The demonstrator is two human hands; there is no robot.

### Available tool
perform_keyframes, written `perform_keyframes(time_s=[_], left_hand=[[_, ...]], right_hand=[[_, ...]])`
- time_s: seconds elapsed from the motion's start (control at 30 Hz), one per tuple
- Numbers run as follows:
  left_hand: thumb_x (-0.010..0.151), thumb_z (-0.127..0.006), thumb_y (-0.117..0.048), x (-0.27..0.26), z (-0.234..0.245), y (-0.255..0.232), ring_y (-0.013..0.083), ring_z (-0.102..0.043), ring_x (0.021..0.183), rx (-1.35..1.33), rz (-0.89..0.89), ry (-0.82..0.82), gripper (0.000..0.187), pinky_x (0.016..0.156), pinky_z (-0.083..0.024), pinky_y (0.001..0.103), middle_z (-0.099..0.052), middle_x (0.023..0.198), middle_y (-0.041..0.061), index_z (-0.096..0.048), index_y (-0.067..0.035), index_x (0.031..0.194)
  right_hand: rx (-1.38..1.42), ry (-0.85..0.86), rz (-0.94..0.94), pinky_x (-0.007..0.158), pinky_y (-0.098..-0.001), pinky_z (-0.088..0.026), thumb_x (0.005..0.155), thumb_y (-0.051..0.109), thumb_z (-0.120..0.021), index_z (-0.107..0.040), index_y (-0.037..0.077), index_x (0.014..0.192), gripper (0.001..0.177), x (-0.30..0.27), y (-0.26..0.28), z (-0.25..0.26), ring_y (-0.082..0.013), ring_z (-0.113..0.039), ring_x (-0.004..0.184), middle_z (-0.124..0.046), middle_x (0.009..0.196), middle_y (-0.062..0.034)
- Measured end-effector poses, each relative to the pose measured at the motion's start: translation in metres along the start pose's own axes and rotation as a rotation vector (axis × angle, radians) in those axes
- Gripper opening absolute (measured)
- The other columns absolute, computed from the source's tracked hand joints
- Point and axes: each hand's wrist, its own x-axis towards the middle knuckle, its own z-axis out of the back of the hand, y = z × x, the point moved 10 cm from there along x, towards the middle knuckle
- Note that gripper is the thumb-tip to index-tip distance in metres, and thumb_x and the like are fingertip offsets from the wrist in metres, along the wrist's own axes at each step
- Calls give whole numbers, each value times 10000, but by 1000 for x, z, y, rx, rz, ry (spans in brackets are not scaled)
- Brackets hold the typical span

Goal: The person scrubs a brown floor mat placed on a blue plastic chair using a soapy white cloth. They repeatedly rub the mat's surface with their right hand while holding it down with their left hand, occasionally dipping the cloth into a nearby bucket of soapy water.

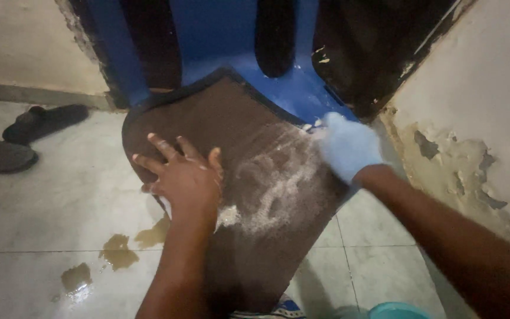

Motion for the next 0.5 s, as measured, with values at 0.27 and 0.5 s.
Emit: perform_keyframes(time_s=[0.27, 0.5], left_hand=[[953, -497, -615, -9, 1, -7, 622, -50, 1446, 52, 2, 83, 806, 968, -390, 794, 7, 1674, 251, -322, -153, 1591], [957, -509, -619, -13, 0, -4, 621, -66, 1454, 27, -15, 16, 795, 956, -404, 800, -24, 1677, 251, -345, -158, 1584]], right_hand=[[125, 46, 330, 703, -459, -582, 889, 210, -570, -725, 107, 912, 188, -94, 126, -58, -335, -718, 788, -720, 863, -161], [-119, 145, 141, 694, -495, -584, 862, 160, -589, -758, 80, 861, 187, -23, 24, -24, -377, -724, 761, -732, 854, -201]])
